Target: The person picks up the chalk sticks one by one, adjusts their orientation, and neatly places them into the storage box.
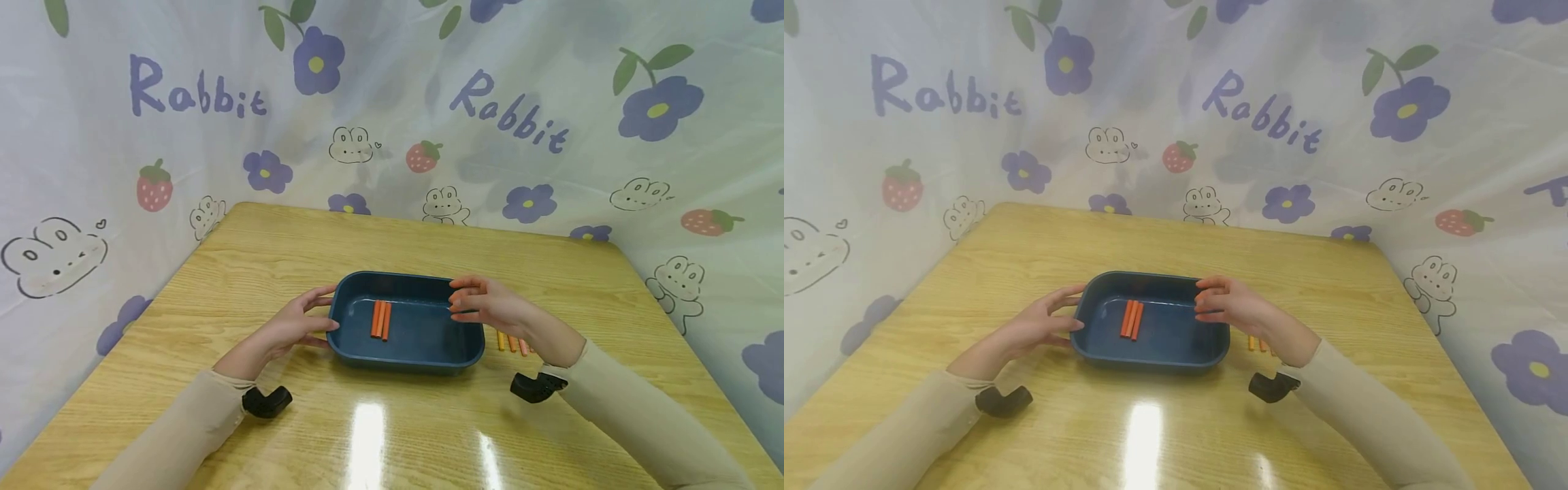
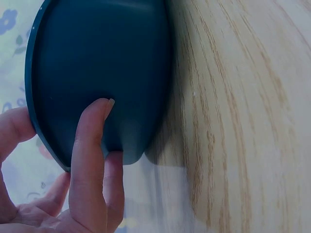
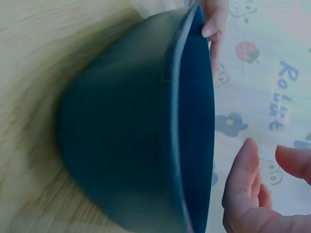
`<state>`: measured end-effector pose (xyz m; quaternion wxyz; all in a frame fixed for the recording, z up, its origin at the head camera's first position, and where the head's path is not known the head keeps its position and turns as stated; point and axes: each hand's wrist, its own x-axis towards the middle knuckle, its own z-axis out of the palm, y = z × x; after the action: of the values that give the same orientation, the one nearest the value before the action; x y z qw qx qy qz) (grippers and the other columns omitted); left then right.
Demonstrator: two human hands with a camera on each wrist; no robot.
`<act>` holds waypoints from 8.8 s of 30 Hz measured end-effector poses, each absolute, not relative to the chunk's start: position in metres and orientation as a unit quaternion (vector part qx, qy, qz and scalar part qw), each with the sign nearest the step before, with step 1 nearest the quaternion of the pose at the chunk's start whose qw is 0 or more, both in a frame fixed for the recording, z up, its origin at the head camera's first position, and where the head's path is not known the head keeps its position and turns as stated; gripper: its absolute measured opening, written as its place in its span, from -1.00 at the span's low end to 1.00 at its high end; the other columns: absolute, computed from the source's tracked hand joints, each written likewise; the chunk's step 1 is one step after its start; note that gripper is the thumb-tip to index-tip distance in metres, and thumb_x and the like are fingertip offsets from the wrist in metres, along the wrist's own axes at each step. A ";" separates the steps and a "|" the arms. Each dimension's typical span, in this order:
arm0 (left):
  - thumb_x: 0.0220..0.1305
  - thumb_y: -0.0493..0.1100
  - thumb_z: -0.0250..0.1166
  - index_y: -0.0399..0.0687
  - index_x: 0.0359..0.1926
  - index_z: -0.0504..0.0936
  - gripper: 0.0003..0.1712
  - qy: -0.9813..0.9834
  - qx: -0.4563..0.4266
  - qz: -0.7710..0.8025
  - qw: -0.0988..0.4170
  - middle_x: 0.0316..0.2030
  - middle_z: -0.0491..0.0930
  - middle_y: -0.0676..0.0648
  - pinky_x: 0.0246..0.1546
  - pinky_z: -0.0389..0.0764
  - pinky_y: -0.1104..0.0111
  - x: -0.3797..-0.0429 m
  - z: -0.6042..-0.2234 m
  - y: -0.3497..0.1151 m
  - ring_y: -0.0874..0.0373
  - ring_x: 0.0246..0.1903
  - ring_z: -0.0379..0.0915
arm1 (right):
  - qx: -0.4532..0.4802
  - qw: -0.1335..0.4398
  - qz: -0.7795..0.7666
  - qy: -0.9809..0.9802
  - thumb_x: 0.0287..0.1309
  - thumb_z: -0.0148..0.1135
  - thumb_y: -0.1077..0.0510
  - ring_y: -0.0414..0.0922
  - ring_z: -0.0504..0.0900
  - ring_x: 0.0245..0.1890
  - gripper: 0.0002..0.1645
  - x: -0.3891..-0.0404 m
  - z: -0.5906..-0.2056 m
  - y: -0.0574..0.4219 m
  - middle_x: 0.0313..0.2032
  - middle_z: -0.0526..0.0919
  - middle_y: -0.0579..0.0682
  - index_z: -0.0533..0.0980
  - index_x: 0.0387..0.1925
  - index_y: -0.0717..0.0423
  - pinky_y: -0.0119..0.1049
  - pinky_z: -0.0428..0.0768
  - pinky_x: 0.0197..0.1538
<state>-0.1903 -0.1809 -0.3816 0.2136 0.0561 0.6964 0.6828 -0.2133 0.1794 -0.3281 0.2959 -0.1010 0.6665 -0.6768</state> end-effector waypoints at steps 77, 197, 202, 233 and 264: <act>0.13 -0.38 0.25 -0.09 0.42 0.02 -0.11 0.702 0.048 0.677 0.217 0.30 0.05 -0.34 -0.23 0.60 -0.02 -0.190 -0.381 -0.180 -0.16 -0.13 0.51 | 0.089 0.210 -0.604 0.764 0.20 0.10 0.33 -0.17 0.58 -0.32 -0.18 -0.213 -0.391 0.287 -0.11 0.52 0.15 -0.09 0.35 0.44 -0.26 0.63 -0.18; 0.12 -0.36 0.26 -0.07 0.42 0.03 -0.10 0.699 0.052 0.679 0.218 0.30 0.06 -0.31 -0.24 0.61 0.01 -0.191 -0.379 -0.181 -0.11 -0.15 0.52 | 0.069 0.476 -0.527 0.701 0.17 0.02 0.48 0.03 0.50 -0.23 -0.71 -0.272 -0.363 0.070 -0.16 0.43 0.21 0.41 -0.04 0.52 -0.17 0.60 -0.06; 0.12 -0.36 0.27 -0.07 0.42 0.03 -0.10 0.698 0.051 0.680 0.218 0.30 0.05 -0.31 -0.24 0.61 0.01 -0.191 -0.378 -0.181 -0.11 -0.15 0.52 | 0.060 0.470 -0.536 0.699 0.16 0.02 0.49 0.05 0.46 -0.17 -0.55 -0.271 -0.360 0.074 -0.04 0.38 0.23 0.28 0.12 0.50 -0.12 0.58 -0.03; 0.12 -0.36 0.28 -0.08 0.42 0.04 -0.10 0.702 0.052 0.677 0.214 0.30 0.05 -0.33 -0.26 0.62 0.03 -0.191 -0.380 -0.180 -0.14 -0.15 0.53 | -0.099 0.416 -0.607 0.669 0.28 -0.05 0.39 0.24 0.25 0.18 -0.31 -0.243 -0.311 0.131 0.09 0.24 0.30 -0.08 0.33 0.45 -0.07 0.43 0.16; 0.12 -0.37 0.27 -0.10 0.43 0.02 -0.10 0.701 0.051 0.676 0.220 0.31 0.02 -0.35 -0.23 0.61 0.02 -0.192 -0.380 -0.181 -0.17 -0.13 0.52 | -0.066 0.327 -0.644 0.688 0.29 0.00 0.33 -0.06 0.47 0.00 -0.22 -0.217 -0.346 0.252 0.00 0.32 0.16 -0.20 0.32 0.52 -0.23 0.46 0.13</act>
<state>-0.1922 -0.1811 -0.3797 0.2204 0.0510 0.7011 0.6763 -0.2166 0.2516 -0.3463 0.3274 -0.0656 0.6879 -0.6444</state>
